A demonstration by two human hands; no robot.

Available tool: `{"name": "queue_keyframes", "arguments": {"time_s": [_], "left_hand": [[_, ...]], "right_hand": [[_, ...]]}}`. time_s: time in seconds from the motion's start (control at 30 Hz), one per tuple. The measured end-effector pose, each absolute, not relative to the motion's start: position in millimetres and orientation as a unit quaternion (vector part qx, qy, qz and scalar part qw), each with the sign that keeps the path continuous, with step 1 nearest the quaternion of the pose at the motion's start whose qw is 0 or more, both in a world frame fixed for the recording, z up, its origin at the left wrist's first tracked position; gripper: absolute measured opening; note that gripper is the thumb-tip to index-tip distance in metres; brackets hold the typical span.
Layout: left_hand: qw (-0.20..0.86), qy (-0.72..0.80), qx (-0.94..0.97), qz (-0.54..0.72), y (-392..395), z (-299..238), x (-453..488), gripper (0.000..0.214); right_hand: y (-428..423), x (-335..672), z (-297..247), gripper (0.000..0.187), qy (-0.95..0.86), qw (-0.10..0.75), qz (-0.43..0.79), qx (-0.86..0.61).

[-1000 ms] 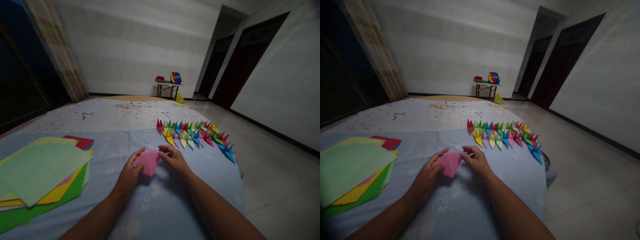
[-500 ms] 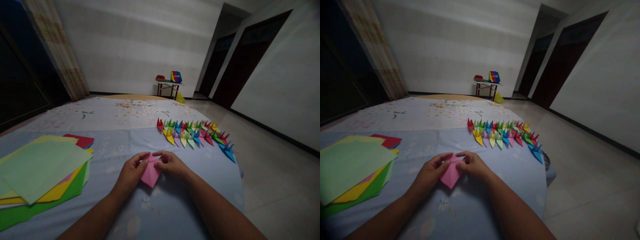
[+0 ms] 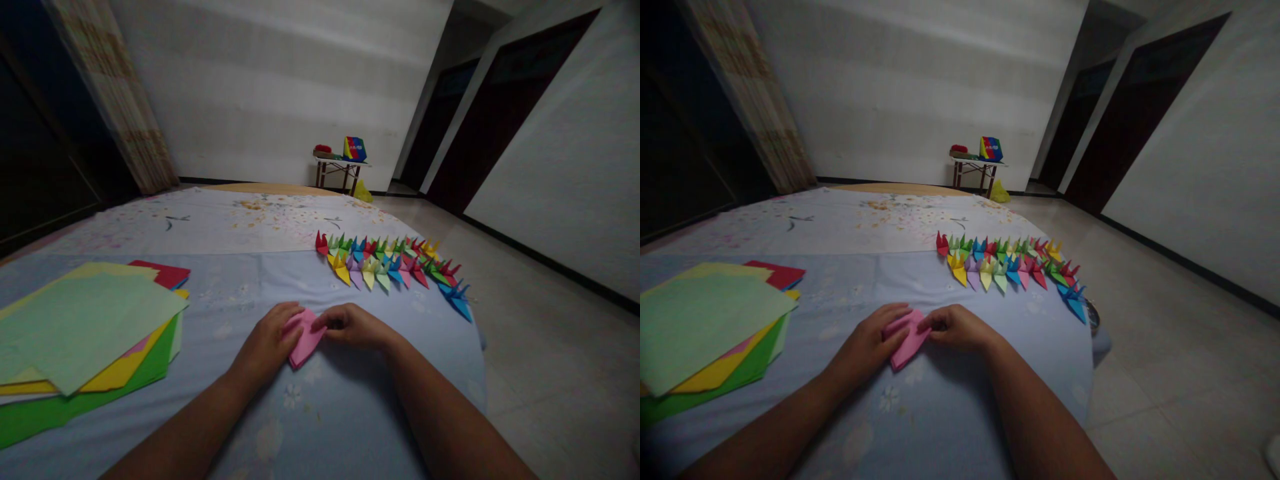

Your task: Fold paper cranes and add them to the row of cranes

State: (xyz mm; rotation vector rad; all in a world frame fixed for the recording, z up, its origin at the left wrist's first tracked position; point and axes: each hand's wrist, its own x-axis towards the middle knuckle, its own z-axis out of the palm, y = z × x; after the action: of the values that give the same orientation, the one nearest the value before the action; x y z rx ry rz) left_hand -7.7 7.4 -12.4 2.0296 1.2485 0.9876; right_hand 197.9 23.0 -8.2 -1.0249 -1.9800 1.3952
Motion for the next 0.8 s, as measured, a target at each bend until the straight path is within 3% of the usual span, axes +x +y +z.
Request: {"name": "queue_keyframes", "arguments": {"time_s": [0.13, 0.3, 0.53, 0.8], "left_hand": [[0.184, 0.443, 0.822, 0.308, 8, -12, -14, 0.018], [0.186, 0.420, 0.857, 0.233, 11, -6, -22, 0.014], [0.195, 0.407, 0.866, 0.215, 11, -5, -23, 0.016], [0.183, 0.387, 0.880, 0.207, 3, -11, -13, 0.016]], "right_hand": [[25, 199, -14, 0.022, -0.789, 0.233, 0.425, -0.376], [29, 205, -11, 0.025, -0.829, 0.223, 0.356, -0.369], [33, 211, -2, 0.020, -0.826, 0.231, 0.373, -0.353], [37, 222, 3, 0.027, -0.831, 0.226, 0.370, -0.348]]}}
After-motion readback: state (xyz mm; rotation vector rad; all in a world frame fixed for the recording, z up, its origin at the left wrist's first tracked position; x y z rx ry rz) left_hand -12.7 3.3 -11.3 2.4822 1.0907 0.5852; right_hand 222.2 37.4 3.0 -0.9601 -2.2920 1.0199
